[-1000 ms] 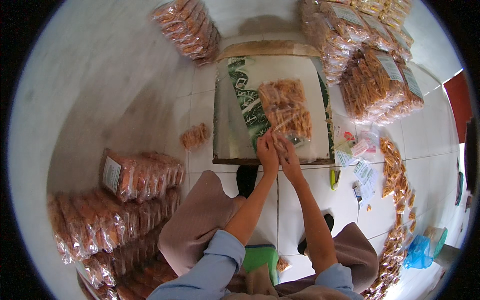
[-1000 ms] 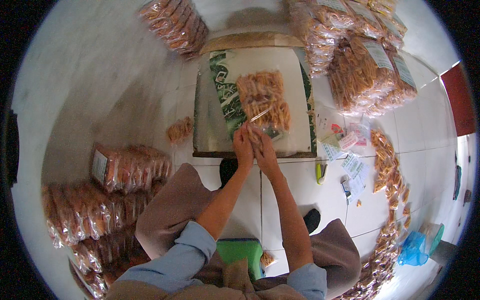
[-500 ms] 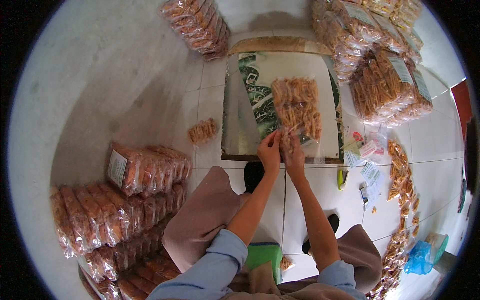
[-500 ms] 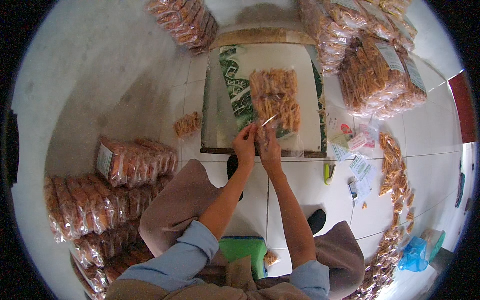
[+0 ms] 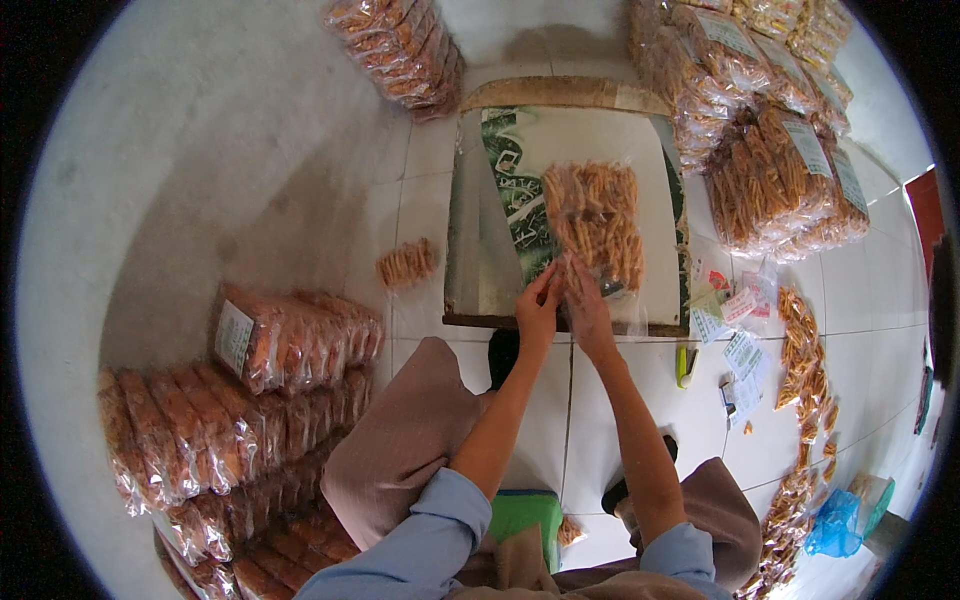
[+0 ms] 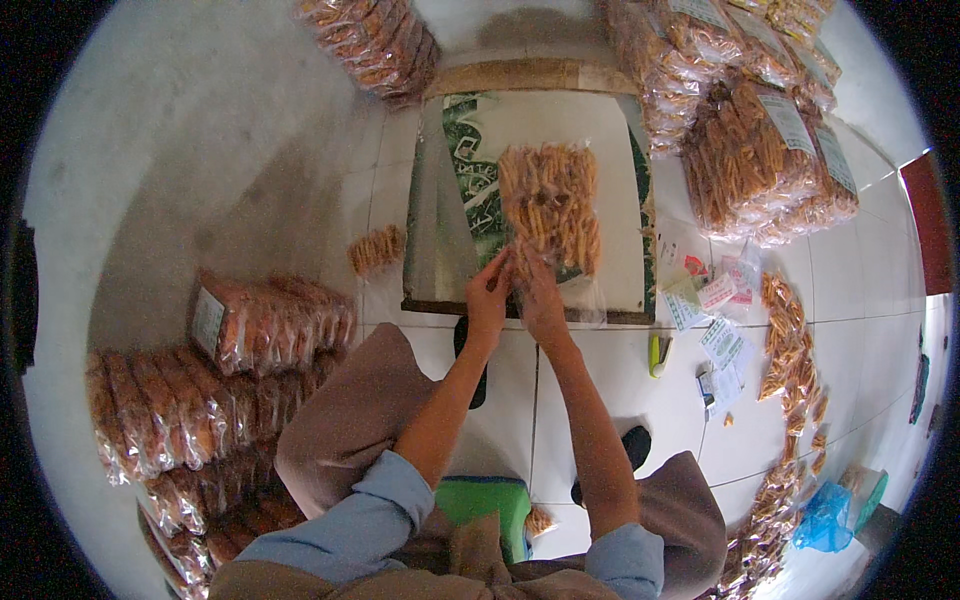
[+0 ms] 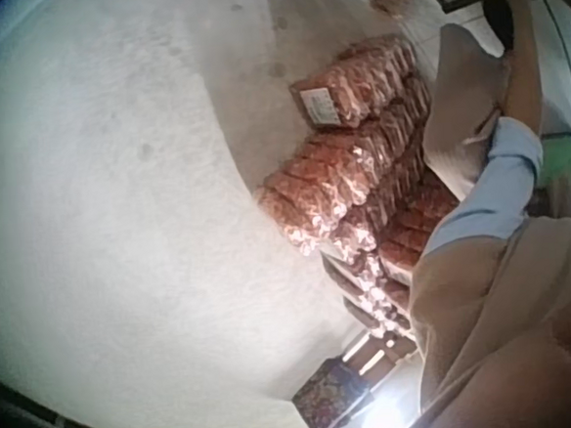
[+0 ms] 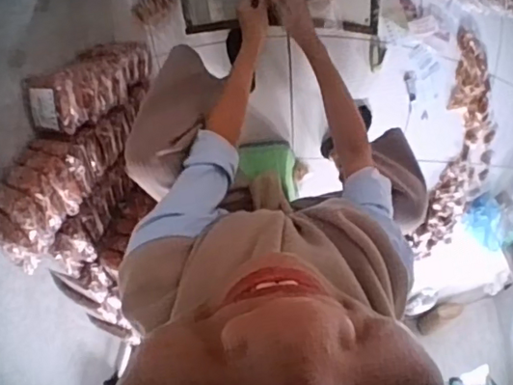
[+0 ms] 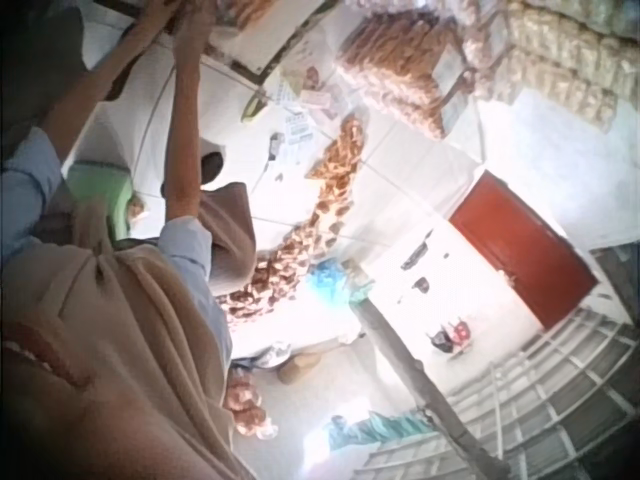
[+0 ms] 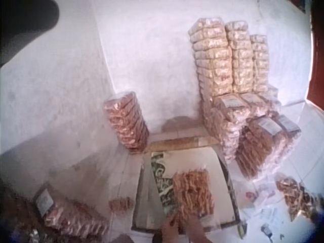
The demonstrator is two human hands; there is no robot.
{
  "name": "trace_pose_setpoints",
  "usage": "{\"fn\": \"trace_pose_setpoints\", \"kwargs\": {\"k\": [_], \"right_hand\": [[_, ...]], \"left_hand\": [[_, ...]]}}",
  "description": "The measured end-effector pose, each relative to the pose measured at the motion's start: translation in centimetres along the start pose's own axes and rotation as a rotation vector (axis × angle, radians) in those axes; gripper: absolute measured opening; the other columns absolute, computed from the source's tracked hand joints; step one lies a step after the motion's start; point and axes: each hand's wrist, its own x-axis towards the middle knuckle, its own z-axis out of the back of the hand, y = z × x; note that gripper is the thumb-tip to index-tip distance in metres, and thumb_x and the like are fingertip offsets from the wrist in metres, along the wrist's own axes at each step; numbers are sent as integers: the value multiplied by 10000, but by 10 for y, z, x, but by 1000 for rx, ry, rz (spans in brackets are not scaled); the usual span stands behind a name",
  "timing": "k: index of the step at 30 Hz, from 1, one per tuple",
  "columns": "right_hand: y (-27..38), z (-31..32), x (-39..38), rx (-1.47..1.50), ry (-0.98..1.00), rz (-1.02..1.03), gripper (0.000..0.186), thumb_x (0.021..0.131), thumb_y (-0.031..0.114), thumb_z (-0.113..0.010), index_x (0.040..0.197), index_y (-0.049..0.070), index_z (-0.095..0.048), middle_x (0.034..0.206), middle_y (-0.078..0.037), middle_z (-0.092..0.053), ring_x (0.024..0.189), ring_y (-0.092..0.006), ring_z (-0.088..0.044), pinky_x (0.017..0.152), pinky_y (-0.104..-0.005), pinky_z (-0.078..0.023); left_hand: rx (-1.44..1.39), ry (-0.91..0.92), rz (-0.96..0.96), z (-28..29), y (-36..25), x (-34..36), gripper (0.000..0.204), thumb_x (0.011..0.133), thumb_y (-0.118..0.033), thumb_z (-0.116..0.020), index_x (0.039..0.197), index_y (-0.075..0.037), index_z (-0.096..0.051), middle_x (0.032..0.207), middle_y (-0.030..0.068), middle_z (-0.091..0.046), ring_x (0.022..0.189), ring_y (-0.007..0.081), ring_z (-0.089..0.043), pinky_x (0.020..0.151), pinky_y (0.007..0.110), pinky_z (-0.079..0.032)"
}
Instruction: The person fills a clear plastic bag with snack sticks from a pile on the floor, places a label inside, and ties the top of the bag closed.
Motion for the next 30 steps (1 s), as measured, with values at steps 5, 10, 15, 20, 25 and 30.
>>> {"fn": "trace_pose_setpoints", "kwargs": {"k": [5, 10, 15, 20, 25, 30], "right_hand": [[-16, -1, -10, 17, -114, 64, 563, 767, -124, -503, 1285, 40, -357, 1316, -150, -403, 1202, -253, -400, 1003, -335, -306], [-17, 0, -15, 93, -47, 43, 449, 776, -85, -521, 1204, 31, -445, 1234, -144, -466, 1192, -246, -404, 956, -325, -348], [-25, -9, -15, -157, -139, -34, 420, 799, -60, -476, 1208, 39, -469, 1303, -159, -414, 1237, -309, -340, 990, -388, -306], [13, -10, -13, -325, -98, 144, 481, 780, -71, -463, 1241, 66, -466, 1317, -167, -400, 1225, -339, -326, 993, -459, -280], [9, 2, -17, -302, -335, 62, 400, 805, 14, -530, 1199, 74, -493, 1066, -136, -502, 981, -325, -487, 864, -395, -397], [15, -13, -7, -273, -443, -10, 208, 783, 51, -603, 983, 31, -549, 961, -124, -537, 875, -284, -526, 771, -367, -425]], "left_hand": [[-62, 16, 39, 6, 4, 4, 339, 891, -134, -549, 1228, -101, -530, 809, -3, -585, 713, 51, -530, 639, 209, -443], [-119, 129, 109, 19, 2, 6, 397, 916, -196, -510, 1300, -118, -446, 1011, 18, -577, 827, 71, -528, 712, 232, -454], [3, 278, 93, 18, 3, 5, 449, 910, -198, -522, 1336, -132, -395, 870, 1, -574, 782, 68, -521, 709, 238, -447], [30, 175, 51, 26, 0, 8, 471, 888, -159, -558, 1332, -144, -402, 698, -30, -508, 663, 46, -467, 657, 216, -445], [-13, 228, 76, 18, 2, 6, 568, 868, -174, -592, 1368, -128, -328, 712, -24, -498, 670, 54, -473, 680, 224, -456], [-96, 396, 97, 26, 13, 10, 718, 855, -176, -610, 1415, -110, -165, 732, -14, -489, 690, 66, -480, 687, 225, -451]]}}
